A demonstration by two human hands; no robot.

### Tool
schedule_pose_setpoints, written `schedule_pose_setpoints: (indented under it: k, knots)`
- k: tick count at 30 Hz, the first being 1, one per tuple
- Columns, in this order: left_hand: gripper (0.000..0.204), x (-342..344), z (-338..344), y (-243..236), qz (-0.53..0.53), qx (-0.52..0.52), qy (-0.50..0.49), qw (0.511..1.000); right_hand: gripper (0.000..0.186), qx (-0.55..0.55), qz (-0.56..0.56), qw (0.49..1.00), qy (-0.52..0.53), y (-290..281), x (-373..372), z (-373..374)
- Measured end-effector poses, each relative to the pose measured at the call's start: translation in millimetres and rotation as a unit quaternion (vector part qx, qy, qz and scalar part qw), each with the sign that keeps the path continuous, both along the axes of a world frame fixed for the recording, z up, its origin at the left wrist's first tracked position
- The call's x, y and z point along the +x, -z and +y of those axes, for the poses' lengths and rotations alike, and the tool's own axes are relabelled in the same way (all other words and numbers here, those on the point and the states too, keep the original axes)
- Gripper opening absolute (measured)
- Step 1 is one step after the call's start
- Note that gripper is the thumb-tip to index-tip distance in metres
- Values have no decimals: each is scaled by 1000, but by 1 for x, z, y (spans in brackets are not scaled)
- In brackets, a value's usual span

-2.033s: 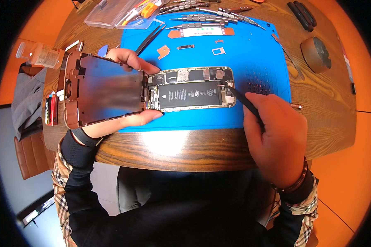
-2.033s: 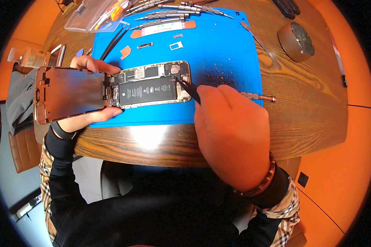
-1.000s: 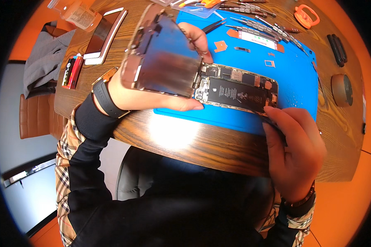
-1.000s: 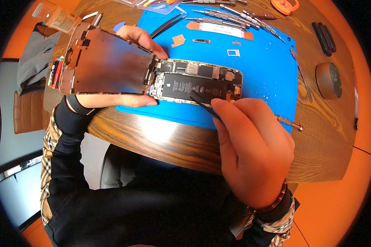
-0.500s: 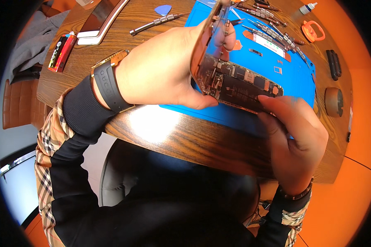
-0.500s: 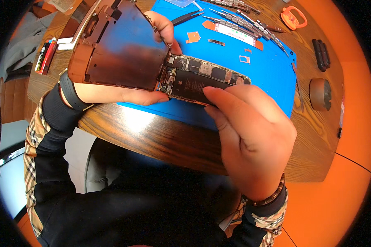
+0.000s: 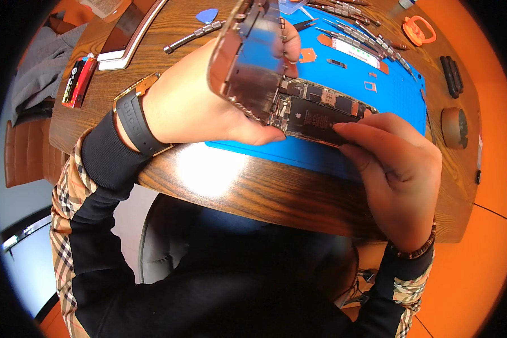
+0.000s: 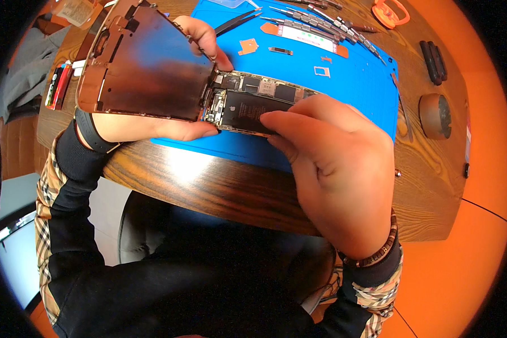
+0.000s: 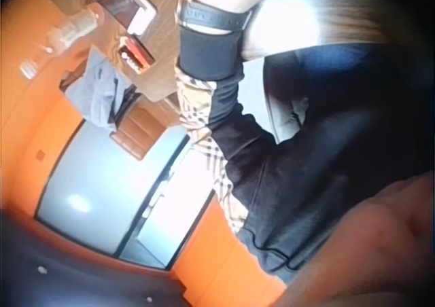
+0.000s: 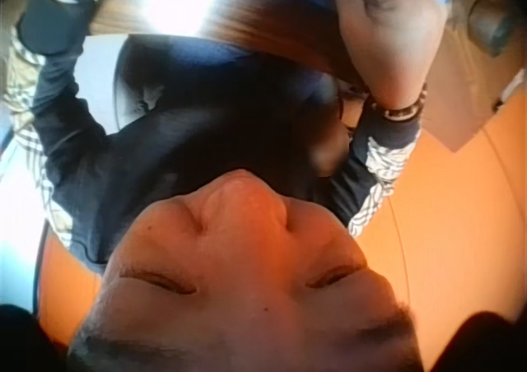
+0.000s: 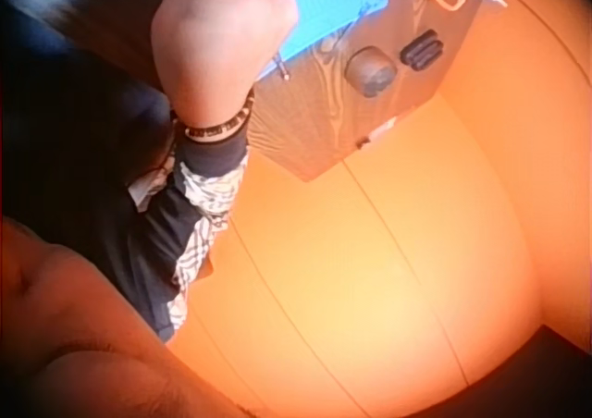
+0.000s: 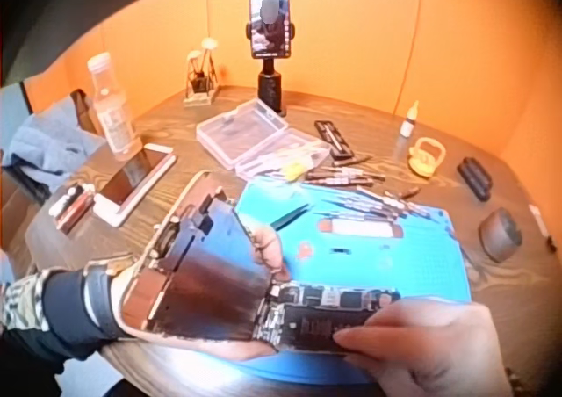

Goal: The person disassembles a smartphone on a blue mat, using a screwdriver and tweezers to remove screws and separate the screen assembly from the chassis. The person carefully lifts the screen and detaches internal components while keeping tools and parts organized on the work surface.

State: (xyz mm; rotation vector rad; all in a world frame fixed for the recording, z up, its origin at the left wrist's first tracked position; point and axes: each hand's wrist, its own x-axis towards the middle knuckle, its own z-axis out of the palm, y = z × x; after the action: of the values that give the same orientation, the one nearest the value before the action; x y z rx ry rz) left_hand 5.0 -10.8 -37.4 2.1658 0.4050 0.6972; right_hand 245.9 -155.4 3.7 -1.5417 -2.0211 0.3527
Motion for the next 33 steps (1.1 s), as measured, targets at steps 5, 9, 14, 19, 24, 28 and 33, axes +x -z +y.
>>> schedule_pose_setpoints:
  k: [5, 9, 14, 19, 24, 28, 33]
  knots:
    - [78, -1, 0, 4, -21, -115, 35, 993, 23, 52, -59, 996, -28, -4, -2, -4]
    - [80, -1, 1, 6, -29, -117, 39, 992, 25, 76, -80, 994, -22, -2, -7, -10]
    - [78, -2, 0, 4, 4, -134, 23, 991, 31, 84, -117, 990, -12, -1, -15, -19]
    - [78, -2, -2, 0, 21, -144, 16, 989, 31, 76, -119, 990, -22, 2, -14, -25]
    - [75, 0, -5, -1, 4, -141, 14, 990, 31, 130, -116, 983, -59, 10, -9, -21]
    - [76, 0, -6, -1, -2, -150, 26, 988, 33, 125, -127, 982, -58, 8, -8, -25]
    - [75, 0, -7, -1, 8, -165, 21, 986, 34, 114, -73, 989, -62, 9, -6, -21]
